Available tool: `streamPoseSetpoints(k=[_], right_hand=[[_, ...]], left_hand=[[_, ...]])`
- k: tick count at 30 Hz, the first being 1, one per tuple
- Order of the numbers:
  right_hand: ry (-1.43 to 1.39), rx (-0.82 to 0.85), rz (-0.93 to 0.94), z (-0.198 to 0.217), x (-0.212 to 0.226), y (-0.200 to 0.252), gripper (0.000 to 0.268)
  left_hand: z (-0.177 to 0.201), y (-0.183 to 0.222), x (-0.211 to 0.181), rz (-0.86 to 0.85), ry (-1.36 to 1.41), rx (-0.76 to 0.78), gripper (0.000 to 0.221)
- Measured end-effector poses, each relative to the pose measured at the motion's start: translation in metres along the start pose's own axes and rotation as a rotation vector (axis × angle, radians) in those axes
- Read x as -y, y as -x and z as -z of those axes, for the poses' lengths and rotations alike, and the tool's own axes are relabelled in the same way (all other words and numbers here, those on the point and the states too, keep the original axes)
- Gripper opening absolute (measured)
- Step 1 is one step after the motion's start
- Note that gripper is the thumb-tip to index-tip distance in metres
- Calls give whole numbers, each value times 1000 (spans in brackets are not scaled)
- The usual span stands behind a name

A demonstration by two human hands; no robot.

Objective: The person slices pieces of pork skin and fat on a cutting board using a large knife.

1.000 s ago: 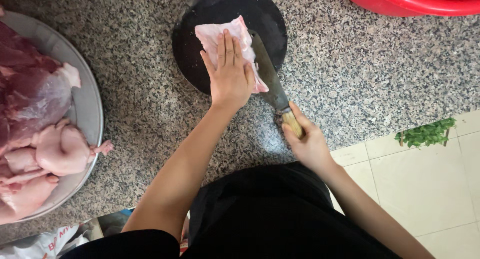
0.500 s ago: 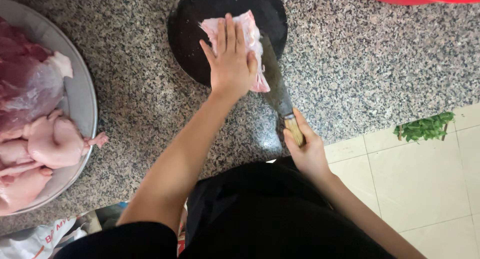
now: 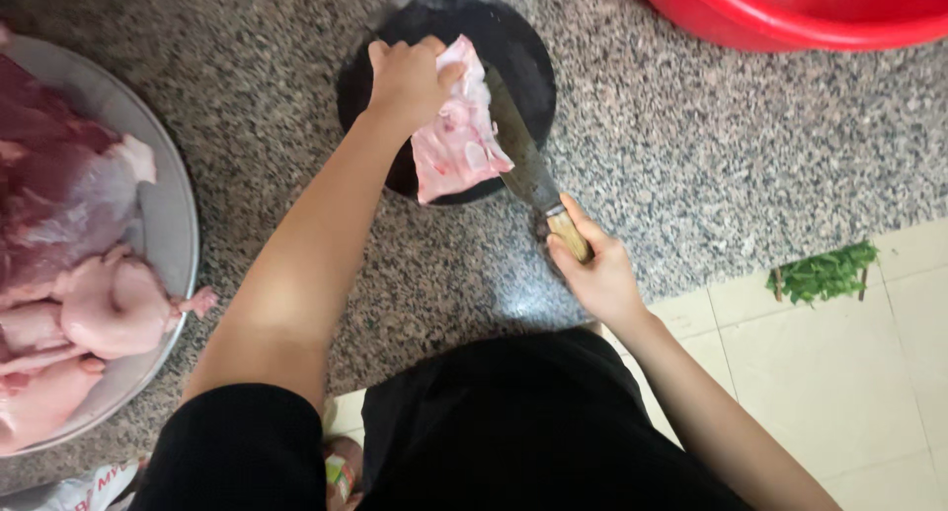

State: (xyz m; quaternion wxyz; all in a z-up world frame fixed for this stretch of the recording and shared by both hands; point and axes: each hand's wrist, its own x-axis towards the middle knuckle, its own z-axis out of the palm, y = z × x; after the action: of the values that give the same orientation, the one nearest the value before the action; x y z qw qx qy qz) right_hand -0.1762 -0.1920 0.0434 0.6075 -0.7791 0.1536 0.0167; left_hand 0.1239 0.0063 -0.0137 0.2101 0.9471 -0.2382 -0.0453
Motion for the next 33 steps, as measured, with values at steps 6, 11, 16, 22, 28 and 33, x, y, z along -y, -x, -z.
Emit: streamPoseSetpoints(k=[6, 11, 16, 22, 28, 33], right_hand=[[116, 95, 201, 5, 13, -38, 59], [196, 125, -40, -1, 26, -59, 59], [94, 146, 119, -4, 18, -62, 58], [63, 189, -263, 3, 41, -59, 64], [22, 219, -318, 6, 51, -53, 65], [-4, 209, -310, 9, 43, -40, 65]], left_hand=[[21, -23, 45, -144, -59, -102, 33], [26, -5, 44, 0, -20, -495, 25], [7, 86, -30, -158, -3, -301, 53], [3, 105, -51, 5, -146, -178, 51], [-6, 110, -48, -19, -163, -211, 51], [-4, 108, -49, -1, -151, -163, 55]])
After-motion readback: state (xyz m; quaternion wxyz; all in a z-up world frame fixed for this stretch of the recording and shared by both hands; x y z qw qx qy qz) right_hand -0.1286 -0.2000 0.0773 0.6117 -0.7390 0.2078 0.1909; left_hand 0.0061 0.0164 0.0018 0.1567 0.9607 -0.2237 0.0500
